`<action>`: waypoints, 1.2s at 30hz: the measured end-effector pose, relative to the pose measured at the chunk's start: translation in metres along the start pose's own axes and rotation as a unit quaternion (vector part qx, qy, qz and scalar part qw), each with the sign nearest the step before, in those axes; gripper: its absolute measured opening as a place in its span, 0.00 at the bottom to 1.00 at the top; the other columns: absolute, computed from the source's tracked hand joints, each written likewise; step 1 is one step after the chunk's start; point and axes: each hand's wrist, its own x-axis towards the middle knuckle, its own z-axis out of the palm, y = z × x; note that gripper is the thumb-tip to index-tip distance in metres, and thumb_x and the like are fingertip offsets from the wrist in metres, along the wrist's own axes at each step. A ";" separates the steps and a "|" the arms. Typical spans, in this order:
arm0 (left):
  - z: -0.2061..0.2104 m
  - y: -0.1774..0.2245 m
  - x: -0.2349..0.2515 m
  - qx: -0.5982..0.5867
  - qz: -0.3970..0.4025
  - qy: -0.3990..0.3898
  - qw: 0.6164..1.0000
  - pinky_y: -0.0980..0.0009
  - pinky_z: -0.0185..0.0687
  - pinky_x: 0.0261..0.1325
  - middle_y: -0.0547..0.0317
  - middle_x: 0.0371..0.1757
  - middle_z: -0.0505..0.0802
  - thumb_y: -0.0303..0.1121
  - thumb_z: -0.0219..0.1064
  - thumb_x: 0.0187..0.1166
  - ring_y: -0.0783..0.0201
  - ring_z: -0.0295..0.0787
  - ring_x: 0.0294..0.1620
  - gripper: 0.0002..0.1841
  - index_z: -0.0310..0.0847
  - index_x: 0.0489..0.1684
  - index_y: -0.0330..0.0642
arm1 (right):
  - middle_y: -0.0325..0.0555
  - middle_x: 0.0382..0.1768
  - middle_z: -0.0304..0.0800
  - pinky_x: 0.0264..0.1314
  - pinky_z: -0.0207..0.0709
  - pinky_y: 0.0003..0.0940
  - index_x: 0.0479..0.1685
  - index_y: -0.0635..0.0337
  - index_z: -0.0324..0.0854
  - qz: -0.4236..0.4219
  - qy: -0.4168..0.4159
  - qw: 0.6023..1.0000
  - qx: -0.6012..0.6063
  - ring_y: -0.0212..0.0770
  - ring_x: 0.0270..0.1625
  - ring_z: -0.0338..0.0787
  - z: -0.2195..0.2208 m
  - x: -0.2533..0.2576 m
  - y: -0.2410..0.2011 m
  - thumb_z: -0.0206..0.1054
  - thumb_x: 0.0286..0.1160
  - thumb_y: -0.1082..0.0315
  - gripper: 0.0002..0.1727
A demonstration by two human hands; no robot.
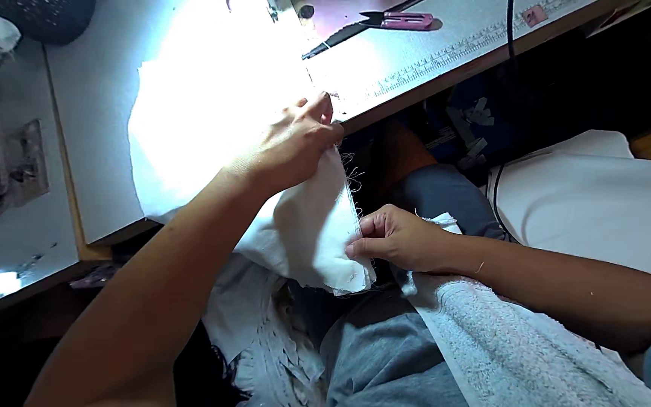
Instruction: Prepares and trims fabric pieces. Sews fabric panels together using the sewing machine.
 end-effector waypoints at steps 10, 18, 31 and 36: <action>0.007 0.002 0.001 0.032 -0.003 0.009 0.999 0.37 0.77 0.54 0.36 0.57 0.83 0.25 0.54 0.85 0.32 0.80 0.60 0.12 0.86 0.45 0.37 | 0.37 0.23 0.84 0.37 0.80 0.20 0.28 0.63 0.82 0.075 0.019 0.995 0.057 0.26 0.28 0.84 0.007 -0.004 -0.009 0.63 0.85 0.73 0.13; 0.012 -0.003 -0.003 0.021 0.010 0.060 0.998 0.44 0.82 0.49 0.42 0.56 0.85 0.23 0.57 0.83 0.38 0.83 0.56 0.11 0.88 0.46 0.42 | 0.31 0.25 0.84 0.38 0.81 0.20 0.31 0.60 0.81 0.102 -0.012 0.995 0.006 0.22 0.29 0.85 -0.007 -0.002 0.001 0.62 0.84 0.72 0.10; 0.021 0.016 -0.017 0.101 -0.017 0.088 0.991 0.54 0.82 0.28 0.50 0.65 0.89 0.23 0.65 0.77 0.44 0.89 0.47 0.10 0.90 0.43 0.48 | 0.30 0.17 0.72 0.25 0.63 0.21 0.22 0.59 0.78 0.101 -0.092 0.984 -0.114 0.21 0.20 0.70 -0.030 0.009 0.015 0.60 0.84 0.71 0.16; 0.027 0.014 -0.016 0.091 -0.014 0.122 0.988 0.57 0.82 0.28 0.48 0.56 0.91 0.22 0.61 0.79 0.46 0.89 0.42 0.10 0.89 0.42 0.46 | 0.46 0.23 0.79 0.32 0.72 0.40 0.32 0.65 0.83 -0.091 -0.148 0.913 -0.369 0.39 0.28 0.80 -0.068 0.020 0.014 0.57 0.89 0.64 0.18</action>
